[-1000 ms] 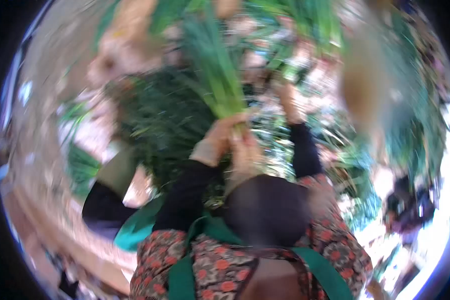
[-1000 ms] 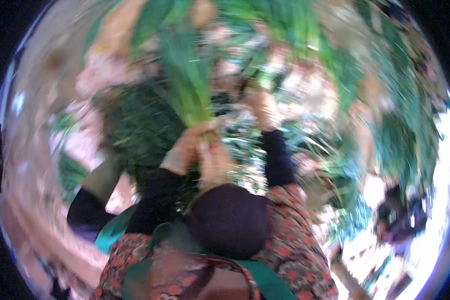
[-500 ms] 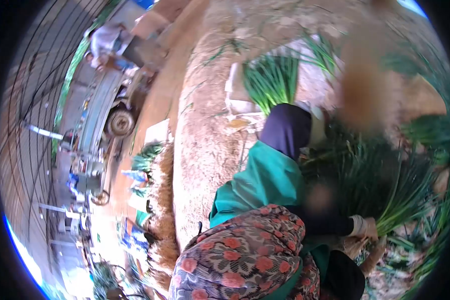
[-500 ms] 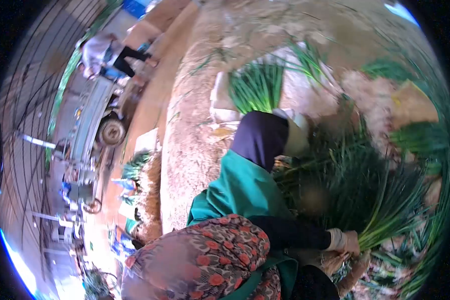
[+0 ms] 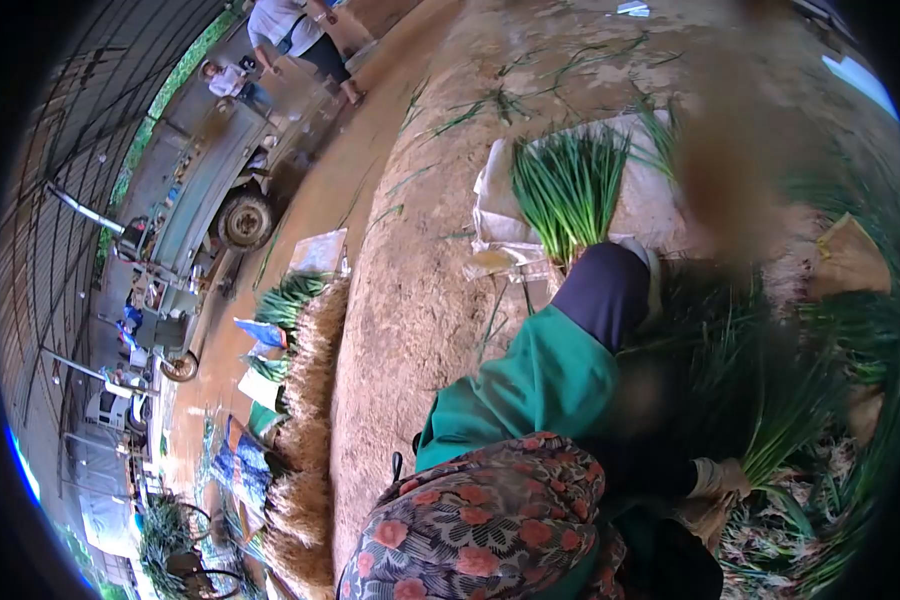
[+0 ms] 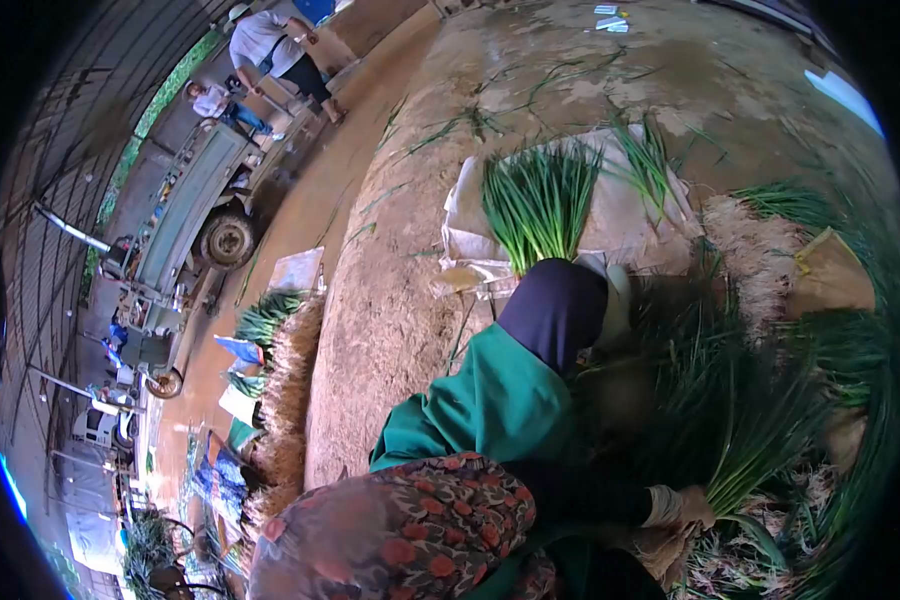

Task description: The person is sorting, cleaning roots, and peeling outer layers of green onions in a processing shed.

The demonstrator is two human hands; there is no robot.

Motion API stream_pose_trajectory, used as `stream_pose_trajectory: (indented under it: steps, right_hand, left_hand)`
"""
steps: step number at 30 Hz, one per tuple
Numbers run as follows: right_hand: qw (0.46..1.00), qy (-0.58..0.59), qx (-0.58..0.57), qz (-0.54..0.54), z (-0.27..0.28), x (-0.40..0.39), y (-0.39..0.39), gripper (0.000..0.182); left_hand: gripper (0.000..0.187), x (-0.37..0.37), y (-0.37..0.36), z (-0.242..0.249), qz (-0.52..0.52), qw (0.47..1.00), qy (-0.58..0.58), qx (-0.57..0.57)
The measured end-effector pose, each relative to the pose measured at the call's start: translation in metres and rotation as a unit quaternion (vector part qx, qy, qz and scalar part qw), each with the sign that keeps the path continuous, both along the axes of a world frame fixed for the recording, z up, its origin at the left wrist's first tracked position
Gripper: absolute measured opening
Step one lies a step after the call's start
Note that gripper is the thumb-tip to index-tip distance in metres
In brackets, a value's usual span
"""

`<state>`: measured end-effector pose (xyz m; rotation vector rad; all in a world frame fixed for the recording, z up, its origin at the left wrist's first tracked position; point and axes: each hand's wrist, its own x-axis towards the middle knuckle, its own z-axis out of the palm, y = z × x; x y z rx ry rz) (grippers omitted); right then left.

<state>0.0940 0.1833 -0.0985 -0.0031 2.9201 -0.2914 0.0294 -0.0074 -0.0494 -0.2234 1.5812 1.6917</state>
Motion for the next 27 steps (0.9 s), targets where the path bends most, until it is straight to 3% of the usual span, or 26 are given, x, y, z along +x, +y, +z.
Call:
stream_pose_trajectory:
  steps: [5, 6, 10, 12, 15, 17, 19, 20, 21, 22, 23, 24, 25, 26, 27]
  right_hand:
    - [1.0, -0.015, -0.009, -0.013, 0.003, 0.009, -0.003, 0.041]
    - [1.0, -0.015, -0.011, -0.014, 0.001, 0.011, -0.004, 0.041]
    - [0.999, -0.024, -0.027, -0.021, -0.002, 0.025, 0.0, 0.042]
    - [0.998, -0.04, -0.041, -0.033, 0.0, 0.049, 0.012, 0.042]
    - [0.984, -0.132, -0.101, -0.06, 0.018, 0.111, 0.014, 0.043]
    - [0.948, -0.243, -0.191, -0.08, 0.024, 0.153, 0.011, 0.044]
    - [0.91, -0.275, -0.289, -0.11, 0.019, 0.153, 0.003, 0.045]
    - [0.956, -0.236, -0.142, -0.102, 0.052, 0.126, -0.008, 0.039]
    - [0.962, -0.16, -0.124, -0.181, 0.047, 0.121, 0.006, 0.031]
    - [0.994, -0.02, 0.019, -0.104, 0.056, 0.11, 0.016, 0.03]
    - [0.972, 0.127, 0.188, -0.065, 0.066, 0.099, 0.025, 0.028]
    - [0.942, 0.144, -0.116, -0.279, 0.046, 0.083, 0.048, 0.029]
    - [0.78, 0.15, -0.41, -0.449, 0.02, 0.072, 0.072, 0.031]
    - [0.816, 0.214, -0.405, -0.352, 0.0, 0.063, 0.092, 0.032]
    - [0.8, 0.193, -0.426, -0.375, 0.017, 0.043, 0.089, 0.031]
  left_hand:
    - [0.023, 0.016, 0.0, 0.01, -0.003, 0.994, -0.093, 0.051]
    - [0.02, 0.017, 0.002, -0.004, -0.069, 0.992, 0.083, 0.059]
    - [0.023, 0.015, -0.005, 0.007, -0.064, 0.993, -0.01, 0.096]
    - [0.024, 0.017, -0.023, 0.021, -0.037, 0.984, -0.045, 0.167]
    - [0.027, 0.022, -0.04, 0.041, 0.043, 0.914, -0.156, 0.373]
    - [0.029, 0.01, -0.047, 0.061, 0.07, 0.858, -0.239, 0.449]
    - [0.038, -0.033, -0.048, 0.088, 0.034, 0.894, -0.214, 0.392]
    - [0.04, -0.055, -0.042, 0.093, 0.003, 0.91, -0.191, 0.368]
    - [0.045, -0.055, -0.025, 0.092, -0.032, 0.818, -0.258, 0.513]
    - [0.048, -0.051, -0.022, 0.084, -0.019, 0.794, -0.321, 0.517]
    - [0.048, -0.046, -0.015, 0.073, -0.044, 0.794, -0.336, 0.504]
    - [0.047, -0.04, -0.008, 0.057, -0.054, 0.805, -0.34, 0.484]
    - [0.045, -0.031, 0.002, 0.046, -0.061, 0.817, -0.342, 0.461]
    - [0.04, -0.023, 0.011, 0.043, -0.065, 0.848, -0.318, 0.418]
    - [0.034, -0.016, 0.017, 0.038, -0.067, 0.877, -0.293, 0.375]
